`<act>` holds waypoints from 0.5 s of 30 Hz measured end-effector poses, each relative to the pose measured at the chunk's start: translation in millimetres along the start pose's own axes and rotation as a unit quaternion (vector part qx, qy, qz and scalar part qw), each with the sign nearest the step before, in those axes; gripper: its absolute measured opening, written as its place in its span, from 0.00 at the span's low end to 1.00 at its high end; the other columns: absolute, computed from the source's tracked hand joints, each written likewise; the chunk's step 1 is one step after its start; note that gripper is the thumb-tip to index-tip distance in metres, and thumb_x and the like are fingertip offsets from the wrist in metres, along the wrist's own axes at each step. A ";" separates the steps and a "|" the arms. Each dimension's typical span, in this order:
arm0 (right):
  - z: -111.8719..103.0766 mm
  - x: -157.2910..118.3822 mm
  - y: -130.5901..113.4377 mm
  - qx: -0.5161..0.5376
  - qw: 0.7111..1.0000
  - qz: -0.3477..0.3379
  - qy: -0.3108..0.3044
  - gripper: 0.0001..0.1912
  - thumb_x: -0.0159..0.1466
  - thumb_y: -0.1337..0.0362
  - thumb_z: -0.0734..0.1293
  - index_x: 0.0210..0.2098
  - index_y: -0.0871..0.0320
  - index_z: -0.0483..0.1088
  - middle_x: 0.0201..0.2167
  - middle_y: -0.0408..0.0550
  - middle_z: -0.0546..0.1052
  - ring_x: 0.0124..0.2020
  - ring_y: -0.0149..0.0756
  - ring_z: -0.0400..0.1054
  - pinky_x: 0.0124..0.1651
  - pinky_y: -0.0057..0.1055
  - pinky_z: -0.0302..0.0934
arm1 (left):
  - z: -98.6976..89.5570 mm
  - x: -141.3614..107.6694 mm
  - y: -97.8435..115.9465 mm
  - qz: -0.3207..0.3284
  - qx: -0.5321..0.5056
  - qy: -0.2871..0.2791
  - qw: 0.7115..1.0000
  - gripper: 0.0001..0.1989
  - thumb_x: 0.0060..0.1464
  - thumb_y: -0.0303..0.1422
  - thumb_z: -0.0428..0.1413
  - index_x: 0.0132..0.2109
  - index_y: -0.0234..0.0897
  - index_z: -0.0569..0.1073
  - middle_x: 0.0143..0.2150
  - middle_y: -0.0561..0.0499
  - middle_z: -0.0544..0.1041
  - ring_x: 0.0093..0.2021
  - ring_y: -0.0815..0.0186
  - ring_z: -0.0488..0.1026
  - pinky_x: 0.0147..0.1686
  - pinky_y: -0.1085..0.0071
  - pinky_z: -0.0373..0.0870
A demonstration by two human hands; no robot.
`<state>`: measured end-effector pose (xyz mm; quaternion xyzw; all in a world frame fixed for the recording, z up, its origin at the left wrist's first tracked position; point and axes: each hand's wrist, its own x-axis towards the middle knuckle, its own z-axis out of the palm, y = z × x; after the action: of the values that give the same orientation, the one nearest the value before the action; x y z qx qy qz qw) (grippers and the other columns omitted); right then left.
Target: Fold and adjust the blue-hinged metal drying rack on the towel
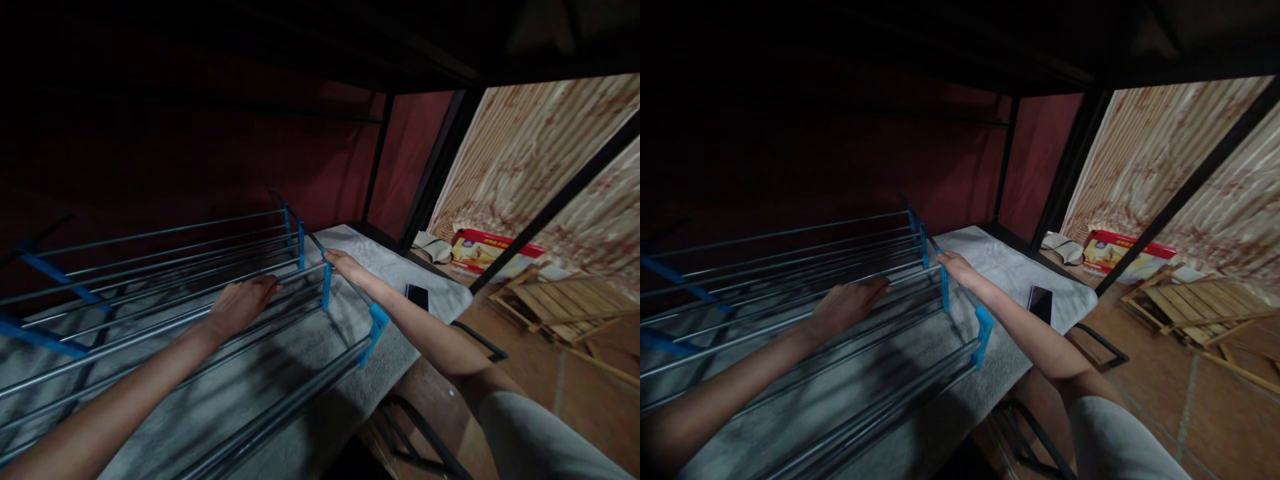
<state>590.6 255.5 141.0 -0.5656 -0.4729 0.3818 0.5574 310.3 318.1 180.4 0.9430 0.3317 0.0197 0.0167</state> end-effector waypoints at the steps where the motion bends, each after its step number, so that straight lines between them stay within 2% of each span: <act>1: 0.5 -2.0 -3.5 -0.007 1.000 0.011 -0.006 0.18 0.65 0.44 0.71 0.32 0.51 0.75 0.29 0.42 0.78 0.37 0.40 0.73 0.50 0.39 0.70 | -0.4 -0.5 0.4 0.015 0.001 0.018 1.000 0.27 0.72 0.46 0.37 0.59 0.38 0.74 0.51 0.40 0.81 0.49 0.54 0.80 0.48 0.61 0.73; 3: 0.7 -6.9 -9.3 0.006 0.999 0.032 -0.004 0.18 0.67 0.45 0.70 0.34 0.52 0.76 0.32 0.43 0.80 0.40 0.40 0.74 0.52 0.39 0.70 | -4.1 -5.4 3.8 0.054 0.000 0.064 0.996 0.27 0.71 0.46 0.41 0.65 0.38 0.71 0.59 0.39 0.77 0.56 0.53 0.76 0.55 0.59 0.71; 6: -3.3 -20.6 -12.6 0.090 0.992 0.069 0.045 0.16 0.70 0.50 0.65 0.39 0.55 0.77 0.35 0.44 0.80 0.42 0.39 0.75 0.53 0.37 0.70 | -14.7 -30.2 18.3 0.079 -0.036 0.104 0.991 0.28 0.70 0.48 0.43 0.66 0.39 0.71 0.63 0.41 0.74 0.60 0.53 0.72 0.62 0.56 0.68; 10: -14.0 -64.9 0.5 0.144 0.982 0.078 0.095 0.10 0.64 0.56 0.70 0.40 0.55 0.77 0.40 0.45 0.82 0.45 0.39 0.76 0.55 0.36 0.71 | -16.9 -93.7 48.6 0.080 -0.111 0.054 0.989 0.28 0.70 0.51 0.43 0.62 0.44 0.76 0.62 0.45 0.76 0.60 0.56 0.74 0.63 0.58 0.70; 13: -17.1 -115.2 25.0 0.149 0.980 0.084 0.098 0.16 0.59 0.49 0.74 0.39 0.54 0.78 0.43 0.50 0.83 0.46 0.45 0.77 0.56 0.42 0.72 | -0.1 -138.7 66.3 0.048 -0.091 0.025 0.994 0.25 0.69 0.48 0.47 0.63 0.46 0.75 0.63 0.45 0.77 0.61 0.54 0.76 0.61 0.55 0.72; 15: -15.7 -147.7 41.8 0.140 0.979 0.099 0.113 0.22 0.59 0.42 0.72 0.39 0.54 0.78 0.40 0.54 0.83 0.44 0.49 0.77 0.53 0.47 0.72 | 13.9 -156.6 73.2 0.017 -0.077 -0.018 0.997 0.23 0.69 0.43 0.47 0.64 0.46 0.75 0.61 0.45 0.79 0.56 0.55 0.79 0.55 0.58 0.76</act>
<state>571.7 112.2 86.8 -0.5657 -0.2907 0.4311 0.6401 234.7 162.7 165.7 0.9447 0.3126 0.0284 0.0952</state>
